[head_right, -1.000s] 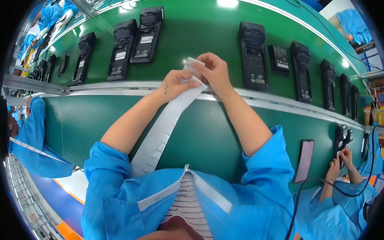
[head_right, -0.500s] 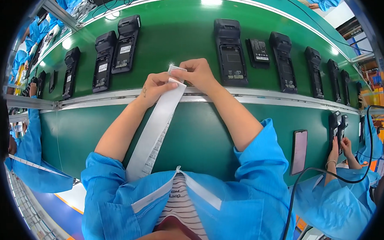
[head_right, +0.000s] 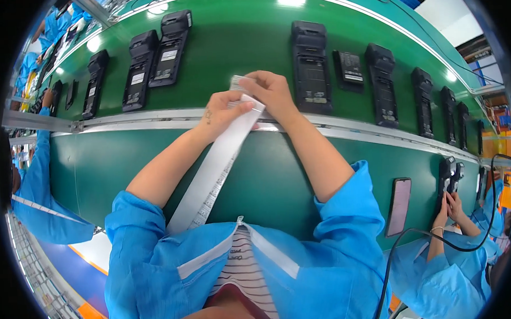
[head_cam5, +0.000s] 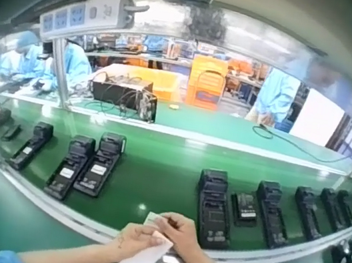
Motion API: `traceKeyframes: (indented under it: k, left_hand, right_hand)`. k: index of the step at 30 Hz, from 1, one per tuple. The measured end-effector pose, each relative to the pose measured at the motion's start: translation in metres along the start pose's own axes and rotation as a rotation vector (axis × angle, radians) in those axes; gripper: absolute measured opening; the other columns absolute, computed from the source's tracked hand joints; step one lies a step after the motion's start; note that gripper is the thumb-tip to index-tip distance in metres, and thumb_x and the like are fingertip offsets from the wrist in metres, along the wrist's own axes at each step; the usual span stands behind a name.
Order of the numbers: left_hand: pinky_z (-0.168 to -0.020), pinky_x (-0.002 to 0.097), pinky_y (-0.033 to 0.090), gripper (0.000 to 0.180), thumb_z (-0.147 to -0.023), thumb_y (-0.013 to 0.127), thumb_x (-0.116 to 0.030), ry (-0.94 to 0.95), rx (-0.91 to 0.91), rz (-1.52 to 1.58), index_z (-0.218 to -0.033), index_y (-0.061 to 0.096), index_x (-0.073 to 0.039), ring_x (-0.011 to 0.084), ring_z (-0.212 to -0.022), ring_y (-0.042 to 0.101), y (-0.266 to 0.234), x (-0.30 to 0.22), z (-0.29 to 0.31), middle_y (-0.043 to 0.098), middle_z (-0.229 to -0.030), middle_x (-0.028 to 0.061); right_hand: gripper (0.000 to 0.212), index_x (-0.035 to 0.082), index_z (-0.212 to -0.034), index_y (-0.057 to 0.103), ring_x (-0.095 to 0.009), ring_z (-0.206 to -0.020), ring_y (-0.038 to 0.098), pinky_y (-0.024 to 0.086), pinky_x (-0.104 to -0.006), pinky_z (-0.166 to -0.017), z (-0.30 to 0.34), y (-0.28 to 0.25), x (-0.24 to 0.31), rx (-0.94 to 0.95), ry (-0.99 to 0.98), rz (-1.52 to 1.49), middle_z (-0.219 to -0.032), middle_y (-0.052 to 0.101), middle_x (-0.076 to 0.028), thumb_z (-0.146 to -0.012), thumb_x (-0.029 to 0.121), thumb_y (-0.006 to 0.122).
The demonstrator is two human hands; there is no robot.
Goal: The person applies labels or stickers to electronic devices by hand, peeling them from a strip of stickers and pressing them onto the devices.
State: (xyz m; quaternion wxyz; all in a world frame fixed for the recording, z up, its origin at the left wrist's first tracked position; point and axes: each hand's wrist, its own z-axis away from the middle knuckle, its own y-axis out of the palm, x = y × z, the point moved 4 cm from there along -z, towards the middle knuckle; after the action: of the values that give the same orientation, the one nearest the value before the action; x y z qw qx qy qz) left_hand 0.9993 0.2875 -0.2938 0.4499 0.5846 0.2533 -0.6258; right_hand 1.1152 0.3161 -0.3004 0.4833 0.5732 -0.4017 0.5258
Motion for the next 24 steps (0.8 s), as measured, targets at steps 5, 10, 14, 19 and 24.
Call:
traceKeyframes:
  k: [5,10,14,19,24]
  left_hand:
    - [-0.046,0.0202,0.043,0.023,-0.077,0.058,-0.021,0.081,-0.133,-0.193,-0.081,0.056,0.002,0.0106,-0.053,0.055,-0.008,0.003,-0.004,0.057,-0.064,0.0061]
    - [-0.045,0.0199,0.041,0.025,-0.075,0.059,-0.023,0.104,-0.132,-0.235,-0.083,0.058,0.001,0.0083,-0.052,0.053,-0.002,0.003,-0.003,0.057,-0.064,0.0041]
    - [-0.048,0.0185,0.04,0.023,-0.075,0.059,-0.022,0.084,-0.112,-0.199,-0.082,0.058,0.0,0.0069,-0.054,0.051,0.004,0.004,-0.009,0.056,-0.065,0.0029]
    - [-0.051,0.0188,0.039,0.02,-0.075,0.059,-0.019,0.087,-0.111,-0.178,-0.08,0.058,0.0,0.0057,-0.057,0.05,0.007,0.009,-0.014,0.056,-0.065,0.002]
    - [-0.051,0.019,0.04,0.02,-0.075,0.06,-0.02,0.075,-0.043,-0.266,-0.078,0.058,0.0,0.0054,-0.058,0.05,0.02,0.011,-0.014,0.056,-0.066,0.0018]
  right_hand:
    - [0.009,0.001,-0.076,0.054,-0.005,-0.054,0.048,0.038,-0.0176,-0.049,-0.001,-0.008,-0.001,-0.069,-0.09,-0.09,-0.065,0.055,-0.001,-0.075,0.007,0.06]
    - [0.005,0.003,-0.076,0.055,-0.003,-0.055,0.046,0.036,-0.0158,-0.049,0.006,-0.01,0.007,-0.093,-0.121,-0.004,-0.063,0.053,0.002,-0.074,0.004,0.059]
    - [0.005,0.002,-0.074,0.057,-0.005,-0.055,0.048,0.037,-0.0168,-0.048,0.009,-0.018,0.007,-0.209,-0.287,0.205,-0.065,0.052,0.0,-0.07,0.002,0.061]
    - [0.004,0.001,-0.071,0.059,-0.006,-0.055,0.049,0.039,-0.0182,-0.048,0.011,-0.026,0.008,-0.347,-0.342,0.317,-0.067,0.053,-0.001,-0.07,0.002,0.062]
    - [0.008,0.0,-0.071,0.059,-0.009,-0.056,0.052,0.043,-0.0212,-0.05,0.014,-0.043,0.013,-0.504,-0.312,0.185,-0.065,0.056,-0.004,-0.071,0.007,0.062]
